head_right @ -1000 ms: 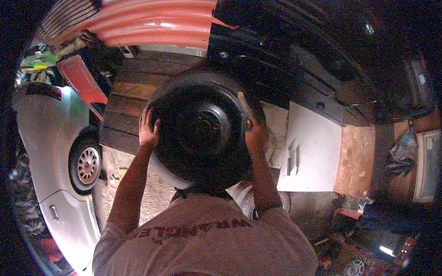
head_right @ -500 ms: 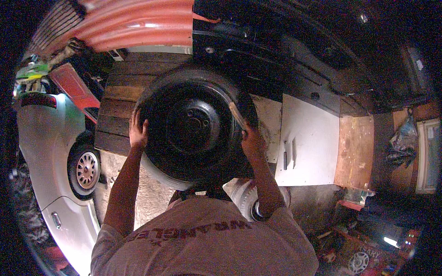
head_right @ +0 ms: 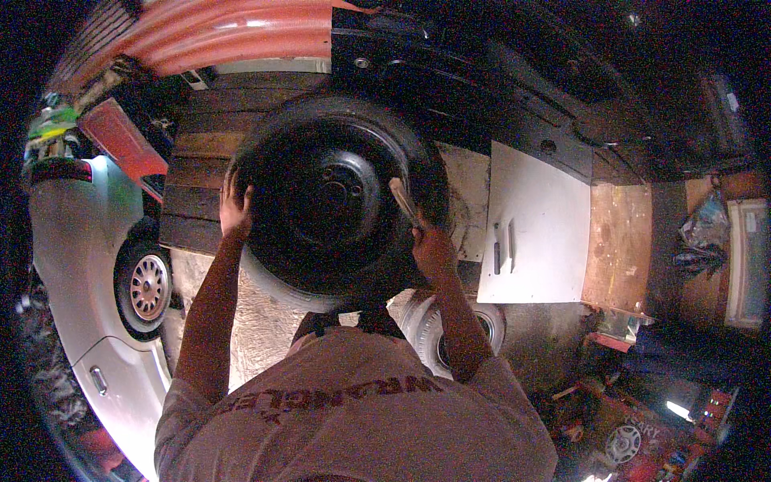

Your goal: The person cleans a car tire using a wire brush and a metal scraper. They scrub the tire surface and scrape the inner rim area, then flip the tire over to continue cleaning the opposite side.

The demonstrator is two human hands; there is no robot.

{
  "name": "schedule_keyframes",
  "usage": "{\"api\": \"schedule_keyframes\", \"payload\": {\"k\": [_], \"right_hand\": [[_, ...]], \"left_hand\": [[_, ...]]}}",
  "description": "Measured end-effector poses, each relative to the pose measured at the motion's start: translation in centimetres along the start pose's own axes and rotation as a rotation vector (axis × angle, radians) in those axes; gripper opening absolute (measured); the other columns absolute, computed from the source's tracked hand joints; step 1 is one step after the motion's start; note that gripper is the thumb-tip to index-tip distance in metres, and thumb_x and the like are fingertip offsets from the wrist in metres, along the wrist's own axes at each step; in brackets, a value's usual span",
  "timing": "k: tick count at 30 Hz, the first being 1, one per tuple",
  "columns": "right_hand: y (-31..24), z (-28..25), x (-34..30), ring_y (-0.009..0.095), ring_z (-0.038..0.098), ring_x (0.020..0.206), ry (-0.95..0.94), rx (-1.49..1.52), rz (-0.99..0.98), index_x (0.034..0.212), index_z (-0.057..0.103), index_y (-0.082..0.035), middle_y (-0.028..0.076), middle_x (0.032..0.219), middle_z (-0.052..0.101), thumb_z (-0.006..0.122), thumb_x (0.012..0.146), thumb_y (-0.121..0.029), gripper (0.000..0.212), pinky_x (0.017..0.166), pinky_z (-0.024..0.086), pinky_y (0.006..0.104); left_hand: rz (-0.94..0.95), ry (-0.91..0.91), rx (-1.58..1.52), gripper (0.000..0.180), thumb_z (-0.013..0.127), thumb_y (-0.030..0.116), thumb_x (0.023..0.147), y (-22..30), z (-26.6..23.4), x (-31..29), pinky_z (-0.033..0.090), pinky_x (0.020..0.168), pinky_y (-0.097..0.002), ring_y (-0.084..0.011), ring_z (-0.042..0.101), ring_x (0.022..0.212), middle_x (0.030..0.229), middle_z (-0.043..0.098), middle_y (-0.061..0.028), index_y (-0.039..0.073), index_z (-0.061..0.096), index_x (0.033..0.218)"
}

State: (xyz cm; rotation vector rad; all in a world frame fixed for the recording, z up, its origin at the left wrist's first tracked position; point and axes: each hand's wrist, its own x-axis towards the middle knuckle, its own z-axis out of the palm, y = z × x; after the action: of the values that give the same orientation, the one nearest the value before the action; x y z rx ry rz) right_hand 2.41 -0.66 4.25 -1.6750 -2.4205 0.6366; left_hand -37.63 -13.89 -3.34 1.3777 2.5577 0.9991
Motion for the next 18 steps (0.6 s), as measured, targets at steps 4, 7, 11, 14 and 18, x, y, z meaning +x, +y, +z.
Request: {"api": "schedule_keyframes", "payload": {"k": [4,7,11,14,18], "right_hand": [[1.9,0.2,2.1,0.042,0.06,0.095,0.206,0.03,-0.12,0.136,0.047,-0.015,0.027,0.102,0.062,0.053,0.093,-0.023,0.044,0.082,0.049,0.0464],[0.8,-1.1,5.1,0.042,0.058,0.1,0.122,-0.014,-0.051,0.137,0.043,-0.013,0.027,0.106,0.061,0.051,0.094,-0.024,0.045,0.085,0.048,0.0456],[1.5,0.0,0.4,0.044,0.059,0.096,0.036,-0.021,0.066,0.136,0.045,-0.016,0.027,0.108,0.06,0.051,0.093,-0.028,0.045,0.081,0.049,0.0503],[2.7,2.9,-5.9,0.045,0.06,0.095,0.0,0.04,0.045,0.136,0.045,-0.019,0.028,0.11,0.06,0.051,0.093,-0.031,0.044,0.079,0.049,0.0532],[0.2,4.5,-6.6,0.043,0.061,0.095,0.125,0.13,-0.255,0.133,0.049,-0.01,0.027,0.102,0.063,0.054,0.094,-0.026,0.043,0.082,0.049,0.0447]], "left_hand": [[0.012,-0.011,-0.031,0.06,0.042,0.048,0.094,0.6,-0.1,0.2,0.019,0.114,-0.043,-0.0335,0.028,0.137,0.148,0.03,-0.0159,0.011,0.034,0.141],[0.023,0.002,-0.009,0.06,0.042,0.048,0.094,0.4,0.1,0.1,0.019,0.114,-0.0433,-0.033,0.028,0.137,0.148,0.03,-0.0151,0.012,0.035,0.141],[0.016,-0.008,0.012,0.059,0.041,0.048,0.095,-0.1,0.2,0.1,0.019,0.114,-0.0431,-0.0318,0.027,0.138,0.148,0.03,-0.0148,0.012,0.035,0.141],[0.038,0.018,-0.001,0.06,0.04,0.048,0.095,0.0,0.3,0.0,0.019,0.114,-0.0426,-0.0314,0.027,0.138,0.148,0.03,-0.0145,0.011,0.035,0.141],[0.044,0.006,-0.039,0.061,0.039,0.048,0.095,0.0,0.4,-0.1,0.018,0.114,-0.0423,-0.0307,0.026,0.138,0.149,0.029,-0.0141,0.009,0.034,0.141]]}}
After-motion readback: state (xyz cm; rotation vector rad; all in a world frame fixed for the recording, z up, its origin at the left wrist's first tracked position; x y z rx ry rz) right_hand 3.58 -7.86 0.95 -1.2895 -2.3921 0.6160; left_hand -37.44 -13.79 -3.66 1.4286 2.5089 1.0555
